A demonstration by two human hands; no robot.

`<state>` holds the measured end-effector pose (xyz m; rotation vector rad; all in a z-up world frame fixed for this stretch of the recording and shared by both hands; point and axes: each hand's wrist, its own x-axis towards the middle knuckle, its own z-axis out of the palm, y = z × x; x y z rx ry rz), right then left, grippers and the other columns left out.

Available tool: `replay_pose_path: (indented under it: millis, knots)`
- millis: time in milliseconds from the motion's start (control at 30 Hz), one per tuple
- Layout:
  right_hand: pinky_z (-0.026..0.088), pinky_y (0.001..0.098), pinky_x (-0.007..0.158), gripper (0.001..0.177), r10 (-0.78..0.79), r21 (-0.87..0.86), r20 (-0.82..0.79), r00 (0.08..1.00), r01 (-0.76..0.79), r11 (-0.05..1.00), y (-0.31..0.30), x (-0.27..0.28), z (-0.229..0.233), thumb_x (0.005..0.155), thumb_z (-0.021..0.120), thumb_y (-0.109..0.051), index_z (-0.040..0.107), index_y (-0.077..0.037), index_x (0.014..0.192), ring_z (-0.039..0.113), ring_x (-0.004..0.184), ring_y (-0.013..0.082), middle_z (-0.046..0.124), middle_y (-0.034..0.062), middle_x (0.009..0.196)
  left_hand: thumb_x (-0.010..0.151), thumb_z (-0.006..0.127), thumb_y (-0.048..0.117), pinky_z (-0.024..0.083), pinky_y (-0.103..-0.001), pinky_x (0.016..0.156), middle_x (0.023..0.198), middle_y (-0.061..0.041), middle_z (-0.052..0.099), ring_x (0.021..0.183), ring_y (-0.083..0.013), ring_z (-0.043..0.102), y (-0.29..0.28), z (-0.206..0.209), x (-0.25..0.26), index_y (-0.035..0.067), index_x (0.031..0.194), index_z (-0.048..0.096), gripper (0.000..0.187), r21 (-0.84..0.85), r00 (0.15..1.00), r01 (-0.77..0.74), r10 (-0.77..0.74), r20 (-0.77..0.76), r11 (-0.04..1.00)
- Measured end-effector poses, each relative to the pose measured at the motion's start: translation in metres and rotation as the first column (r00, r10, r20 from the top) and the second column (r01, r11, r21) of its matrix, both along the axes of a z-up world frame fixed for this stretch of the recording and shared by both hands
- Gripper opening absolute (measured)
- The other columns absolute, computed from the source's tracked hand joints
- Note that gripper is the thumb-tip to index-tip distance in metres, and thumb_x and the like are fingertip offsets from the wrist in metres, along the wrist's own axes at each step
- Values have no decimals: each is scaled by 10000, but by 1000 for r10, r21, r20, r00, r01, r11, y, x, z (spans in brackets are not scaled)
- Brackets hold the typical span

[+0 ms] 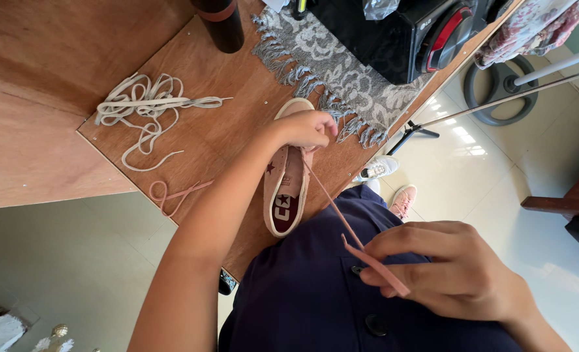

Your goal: The person laces a pink sneaker placed on a wooden surface. They thread a pink shoelace through the eyelets, pull the ends to tighten, and tie a knot. The task is performed by hand without tools.

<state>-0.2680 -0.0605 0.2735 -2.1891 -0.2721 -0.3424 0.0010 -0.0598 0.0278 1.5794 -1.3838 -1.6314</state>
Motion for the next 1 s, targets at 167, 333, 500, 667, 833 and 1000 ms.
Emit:
replay_pose_path:
  millis: [167, 333, 500, 667, 833, 1000]
  knots:
    - [608, 337, 698, 165, -36, -22, 102, 994, 39, 999, 3, 3, 5, 767, 785, -110, 696, -17, 870, 735, 879, 273, 684, 131, 967, 755, 696, 173, 519, -295, 618, 791, -7, 718, 693, -113, 656, -25, -18, 1, 111, 955, 729, 212, -43, 941, 98, -78, 328, 994]
    - [614, 321, 664, 190, -89, -70, 224, 970, 107, 992, 6, 7, 10, 755, 801, -129, 683, -11, 847, 731, 837, 261, 689, 118, 889, 726, 718, 228, 534, -327, 677, 830, 0, 727, 745, -135, 669, -42, -30, 8, 173, 956, 749, 238, 131, 877, 75, -128, 462, 989]
    - [600, 338, 663, 273, -39, -150, 398, 917, 107, 983, -2, 10, 10, 781, 846, -75, 576, -50, 754, 733, 824, 236, 678, 100, 857, 768, 741, 289, 533, -353, 674, 843, -31, 726, 734, -165, 655, -54, -38, 5, 147, 987, 761, 262, 270, 858, 101, -221, 463, 958]
    - [617, 322, 713, 136, -70, -136, 277, 958, 112, 984, -6, -28, 18, 787, 787, -193, 693, -97, 808, 715, 783, 196, 690, 20, 885, 914, 611, 491, 533, -346, 693, 835, -77, 770, 708, -138, 699, -54, -45, 5, 39, 1021, 683, 470, 266, 890, 89, -197, 411, 960]
    - [572, 271, 765, 51, 105, -79, 119, 987, -96, 992, -35, -72, 16, 794, 773, -202, 745, -185, 834, 739, 796, 88, 706, -28, 880, 994, 468, 524, 546, -335, 698, 808, -91, 784, 611, -134, 683, -48, -40, 2, -17, 974, 705, 591, 211, 911, -8, -79, 404, 978]
    - [568, 260, 758, 87, 97, -69, 133, 986, -88, 994, -41, -85, 9, 781, 807, -225, 732, -207, 820, 739, 800, 43, 719, -69, 874, 963, 567, 411, 546, -367, 664, 888, -138, 769, 654, -184, 655, -26, -26, 5, 41, 1042, 641, 386, 114, 956, -219, 190, 223, 969]
